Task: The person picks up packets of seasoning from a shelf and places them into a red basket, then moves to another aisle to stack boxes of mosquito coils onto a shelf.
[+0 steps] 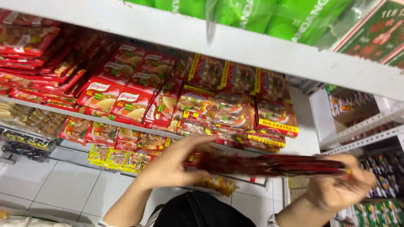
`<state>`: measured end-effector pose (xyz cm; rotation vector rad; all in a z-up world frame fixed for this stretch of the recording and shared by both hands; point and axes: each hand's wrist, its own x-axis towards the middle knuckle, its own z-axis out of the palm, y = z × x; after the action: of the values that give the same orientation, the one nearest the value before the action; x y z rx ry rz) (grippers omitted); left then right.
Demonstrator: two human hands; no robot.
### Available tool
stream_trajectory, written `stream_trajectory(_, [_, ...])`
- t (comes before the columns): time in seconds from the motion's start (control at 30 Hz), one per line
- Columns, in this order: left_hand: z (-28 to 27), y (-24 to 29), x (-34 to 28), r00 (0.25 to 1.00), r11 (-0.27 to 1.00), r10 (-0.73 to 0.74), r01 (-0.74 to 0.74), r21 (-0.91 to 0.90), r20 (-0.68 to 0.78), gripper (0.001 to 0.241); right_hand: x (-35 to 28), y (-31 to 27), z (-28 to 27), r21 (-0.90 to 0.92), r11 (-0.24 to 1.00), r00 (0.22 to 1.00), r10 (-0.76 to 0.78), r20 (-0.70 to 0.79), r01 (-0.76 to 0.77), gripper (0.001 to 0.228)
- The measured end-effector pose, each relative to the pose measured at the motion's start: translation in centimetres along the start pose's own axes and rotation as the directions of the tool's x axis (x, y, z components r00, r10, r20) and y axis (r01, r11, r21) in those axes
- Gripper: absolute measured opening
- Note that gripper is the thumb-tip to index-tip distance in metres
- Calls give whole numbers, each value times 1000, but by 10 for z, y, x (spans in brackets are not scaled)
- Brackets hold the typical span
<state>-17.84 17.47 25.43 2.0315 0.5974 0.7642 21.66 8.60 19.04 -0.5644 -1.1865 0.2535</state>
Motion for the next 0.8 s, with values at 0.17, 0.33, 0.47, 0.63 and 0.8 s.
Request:
stream_trajectory(0.17, [68, 35, 60, 952, 936, 298, -306, -172, -75, 107, 49, -39, 61, -587, 801, 967, 44, 253, 117, 64])
stream_trajectory(0.33, [109, 6, 91, 899, 846, 273, -394, -359, -344, 48, 68, -50, 105, -29, 993, 970, 117, 212, -114, 93])
stream_trajectory(0.47, [102, -16, 88, 557, 956, 246, -275, 103, -793, 57, 60, -54, 103, -422, 875, 817, 416, 400, -239, 93])
stream_trajectory(0.63, [90, -20, 108, 193, 497, -290, -806, -320, -937, 80, 62, -40, 89, -678, 699, 849, 200, 488, 225, 67])
stream_trajectory(0.8, [54, -9, 97, 259, 934, 179, -348, 81, -949, 86, 122, -5, 76, -614, 773, 826, 238, 511, 158, 30])
